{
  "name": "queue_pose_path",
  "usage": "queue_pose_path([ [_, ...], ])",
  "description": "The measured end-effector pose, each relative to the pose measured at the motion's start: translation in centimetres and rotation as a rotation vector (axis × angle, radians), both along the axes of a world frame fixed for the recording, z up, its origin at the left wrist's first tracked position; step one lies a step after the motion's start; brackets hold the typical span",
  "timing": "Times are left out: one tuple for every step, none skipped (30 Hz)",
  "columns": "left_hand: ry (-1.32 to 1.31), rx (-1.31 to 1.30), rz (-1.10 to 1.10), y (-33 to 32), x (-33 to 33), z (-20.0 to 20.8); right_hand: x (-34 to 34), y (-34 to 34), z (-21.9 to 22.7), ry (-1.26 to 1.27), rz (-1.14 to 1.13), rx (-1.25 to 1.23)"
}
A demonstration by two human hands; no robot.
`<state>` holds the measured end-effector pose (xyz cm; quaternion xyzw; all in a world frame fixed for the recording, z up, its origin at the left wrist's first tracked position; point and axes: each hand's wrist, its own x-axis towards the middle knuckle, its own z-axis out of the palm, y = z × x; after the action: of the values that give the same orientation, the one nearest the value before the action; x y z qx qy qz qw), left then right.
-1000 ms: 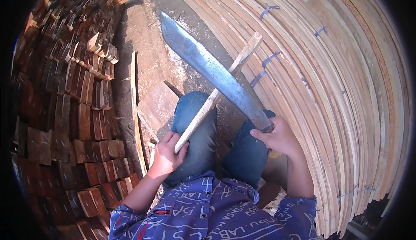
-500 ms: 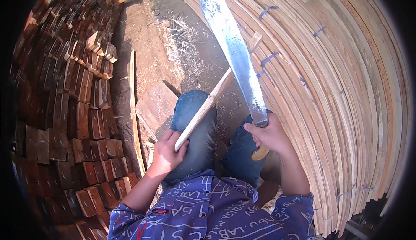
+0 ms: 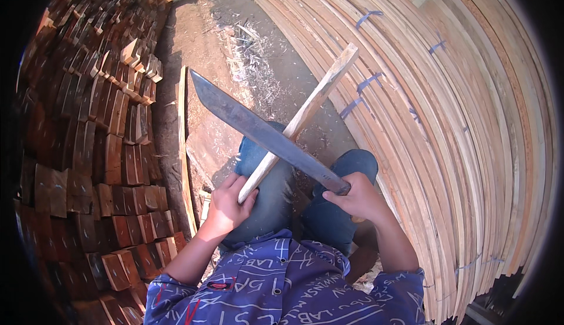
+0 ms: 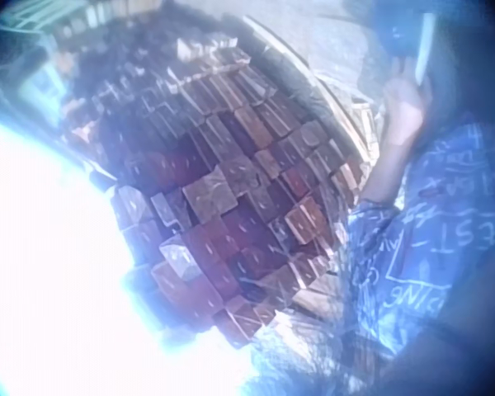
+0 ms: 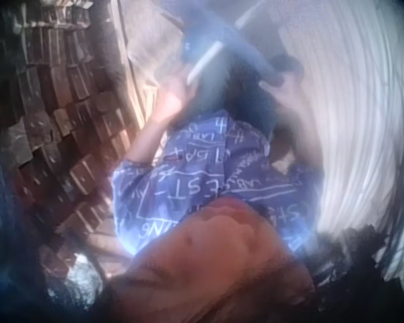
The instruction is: The person uses a large curved blade to shave and smooth a long, thin piece of wood. They hold the wood against their lap and repeatedly draw the blade along its length to remove shavings and refine the surface.
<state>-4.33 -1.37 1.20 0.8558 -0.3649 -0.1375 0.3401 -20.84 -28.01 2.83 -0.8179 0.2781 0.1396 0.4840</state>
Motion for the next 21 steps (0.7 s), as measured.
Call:
queue_pose_path([
  [0.010, 0.002, 0.001, 0.2, -0.1, -0.1, -0.1, 0.1, 0.2, -0.005, -0.014, -0.004],
  [0.004, -0.012, 0.000, 0.3, -0.2, -0.1, -0.1, 0.3, 0.7, -0.009, -0.029, -0.008],
  [-0.002, -0.027, 0.000, 0.4, -0.2, -0.2, -0.1, 0.5, 1.0, -0.014, -0.043, -0.012],
  [-0.014, -0.046, -0.001, 0.3, -0.1, -0.2, 0.1, 0.8, 1.2, -0.034, -0.139, 0.075],
  [-0.023, -0.040, 0.005, 0.4, -0.2, -0.3, 0.4, 1.2, 1.4, -0.054, -0.234, 0.162],
  [-0.034, -0.034, 0.010, 0.5, -0.5, -0.6, 0.6, 1.5, 1.4, -0.074, -0.329, 0.249],
  [-0.045, -0.032, 0.016, 0.4, -0.5, -0.7, 0.7, 1.6, 1.1, -0.106, -0.352, 0.266],
  [-0.051, -0.016, 0.011, 0.2, -0.5, -0.5, 0.7, 1.6, 0.5, -0.139, -0.374, 0.284],
  [-0.058, 0.001, 0.007, 0.1, -0.5, -0.2, 0.7, 1.8, 0.1, -0.172, -0.395, 0.301],
  [-0.065, 0.022, 0.003, 0.0, -0.5, 0.0, 0.7, 2.1, 0.0, -0.130, -0.370, 0.284],
  [-0.067, 0.030, 0.006, -0.1, -0.6, 0.0, 0.6, 2.4, -0.2, -0.088, -0.344, 0.266],
  [-0.069, 0.039, 0.009, -0.1, -0.7, -0.1, 0.5, 2.6, -0.3, -0.046, -0.318, 0.249],
  [-0.068, 0.047, 0.010, 0.0, -0.9, -0.1, 0.5, 2.6, -0.2, -0.088, -0.284, 0.185],
  [-0.089, 0.044, 0.013, -0.1, -1.1, -0.2, 0.4, 2.4, 0.0, -0.130, -0.250, 0.122],
  [-0.109, 0.041, 0.016, -0.1, -1.2, -0.1, 0.5, 2.1, 0.2, -0.171, -0.216, 0.059],
  [-0.127, 0.039, 0.012, -0.1, -1.5, -0.1, 0.6, 1.6, 0.5, -0.239, -0.193, 0.024],
  [-0.148, 0.057, 0.015, -0.2, -1.8, -0.3, 1.0, 1.4, 1.2, -0.225, -0.261, 0.094],
  [-0.169, 0.075, 0.019, -0.2, -2.1, -0.5, 1.5, 1.3, 2.1, -0.212, -0.329, 0.164],
  [-0.192, 0.089, 0.025, -0.3, -2.3, -0.6, 2.0, 1.0, 2.6, -0.201, -0.395, 0.230],
  [-0.185, 0.081, 0.029, -0.2, -2.4, -0.7, 2.4, 0.3, 2.4, -0.297, -0.378, 0.173],
  [-0.177, 0.073, 0.033, -0.1, -2.3, -0.9, 2.6, -0.2, 2.5, -0.292, -0.407, 0.137],
])
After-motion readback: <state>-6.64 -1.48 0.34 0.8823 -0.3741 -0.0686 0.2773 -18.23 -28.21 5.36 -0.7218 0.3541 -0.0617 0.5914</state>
